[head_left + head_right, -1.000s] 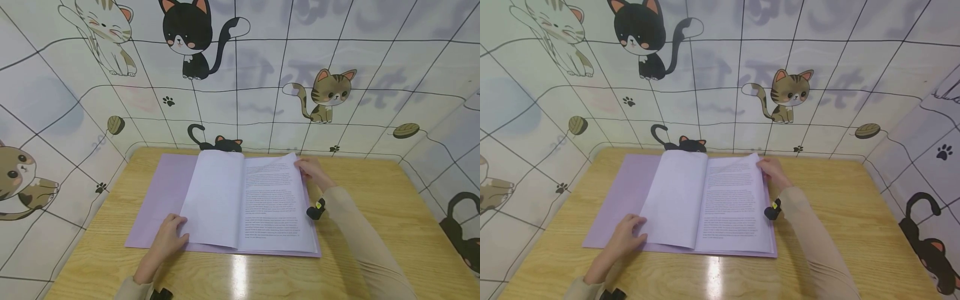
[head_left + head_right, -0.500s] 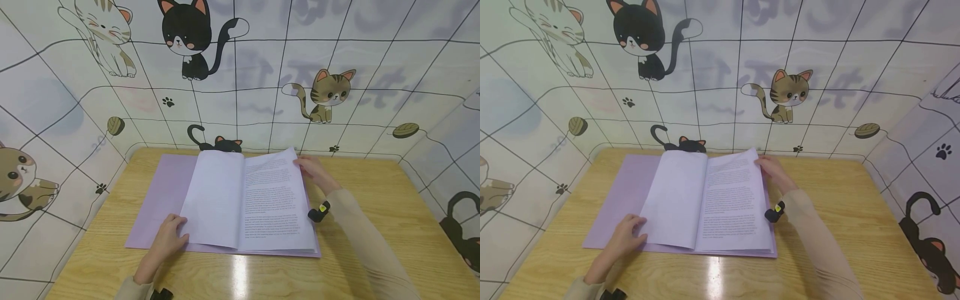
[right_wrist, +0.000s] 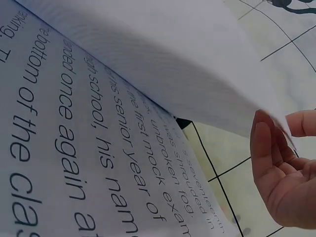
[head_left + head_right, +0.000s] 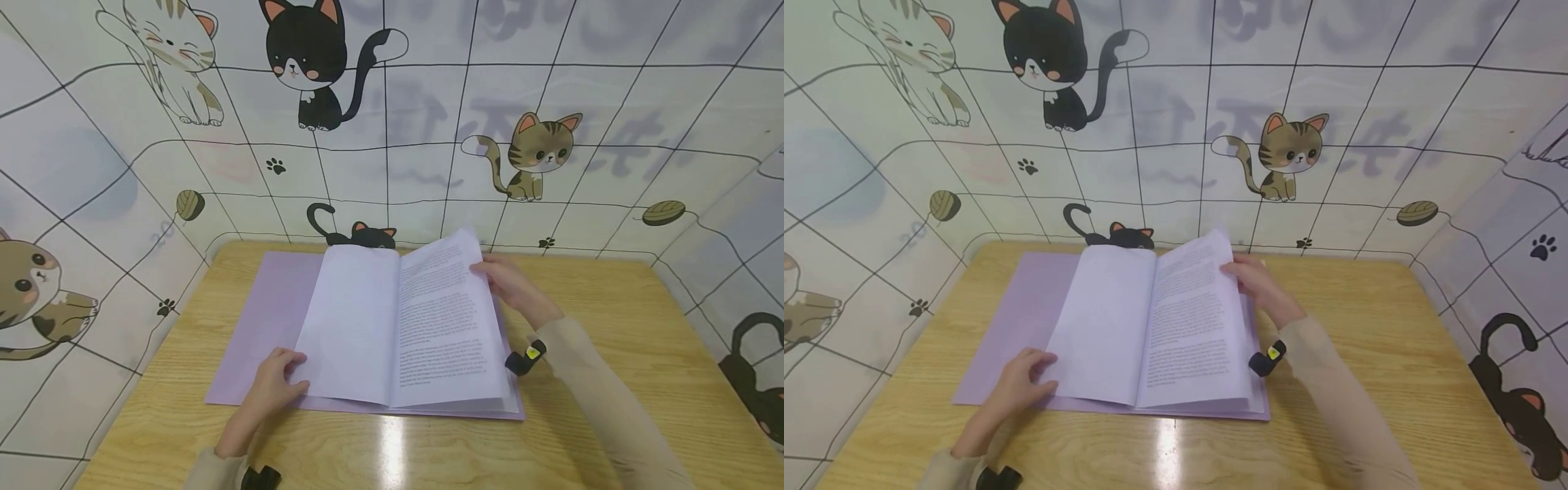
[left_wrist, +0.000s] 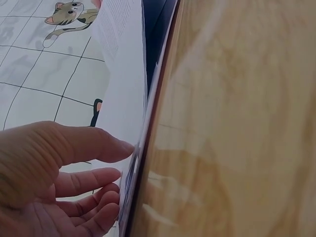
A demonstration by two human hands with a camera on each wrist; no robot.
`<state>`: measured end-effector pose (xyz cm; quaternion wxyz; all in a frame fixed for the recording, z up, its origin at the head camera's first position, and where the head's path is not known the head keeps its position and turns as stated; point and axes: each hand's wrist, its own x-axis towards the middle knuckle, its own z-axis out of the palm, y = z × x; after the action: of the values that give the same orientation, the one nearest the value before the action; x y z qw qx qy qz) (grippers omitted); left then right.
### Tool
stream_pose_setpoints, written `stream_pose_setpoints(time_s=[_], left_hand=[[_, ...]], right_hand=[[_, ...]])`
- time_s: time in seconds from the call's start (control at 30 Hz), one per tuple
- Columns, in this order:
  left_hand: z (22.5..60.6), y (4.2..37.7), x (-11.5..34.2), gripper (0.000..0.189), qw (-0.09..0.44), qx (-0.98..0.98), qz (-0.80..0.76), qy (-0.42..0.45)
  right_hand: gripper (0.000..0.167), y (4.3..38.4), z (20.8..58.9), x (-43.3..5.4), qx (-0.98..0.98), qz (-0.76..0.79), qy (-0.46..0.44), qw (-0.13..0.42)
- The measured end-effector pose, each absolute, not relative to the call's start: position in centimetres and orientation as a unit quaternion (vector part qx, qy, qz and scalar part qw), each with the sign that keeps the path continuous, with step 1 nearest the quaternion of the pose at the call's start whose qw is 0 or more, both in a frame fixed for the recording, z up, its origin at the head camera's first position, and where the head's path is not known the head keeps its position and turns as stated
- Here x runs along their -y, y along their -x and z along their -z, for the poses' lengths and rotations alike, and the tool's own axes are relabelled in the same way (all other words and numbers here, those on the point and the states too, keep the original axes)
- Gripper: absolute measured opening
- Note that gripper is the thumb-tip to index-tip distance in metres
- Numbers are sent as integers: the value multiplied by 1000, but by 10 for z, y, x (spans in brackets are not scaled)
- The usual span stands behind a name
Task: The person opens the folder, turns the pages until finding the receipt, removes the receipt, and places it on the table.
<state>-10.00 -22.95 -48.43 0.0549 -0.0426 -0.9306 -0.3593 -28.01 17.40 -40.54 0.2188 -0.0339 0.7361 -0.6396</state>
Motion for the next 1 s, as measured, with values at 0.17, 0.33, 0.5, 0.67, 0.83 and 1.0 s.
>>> stream_pose_setpoints(time_s=[0.17, 0.33, 0.5, 0.67, 0.83, 1.0], left_hand=[[486, 101, 231, 36, 60, 928, 364, 49], [486, 101, 231, 36, 66, 927, 365, 54], [487, 100, 231, 35, 71, 926, 367, 56], [487, 100, 231, 35, 80, 927, 363, 58], [486, 98, 230, 35, 75, 926, 366, 55], [484, 98, 229, 35, 63, 926, 369, 47]], right_hand=[[49, 274, 402, -168, -716, 654, 53, 237], [48, 267, 397, -161, -699, 669, 54, 246], [46, 262, 393, -154, -683, 680, 73, 257], [43, 256, 391, -146, -667, 689, 77, 273], [48, 249, 389, -139, -663, 687, 90, 282], [48, 252, 401, -133, -621, 719, 123, 286]])
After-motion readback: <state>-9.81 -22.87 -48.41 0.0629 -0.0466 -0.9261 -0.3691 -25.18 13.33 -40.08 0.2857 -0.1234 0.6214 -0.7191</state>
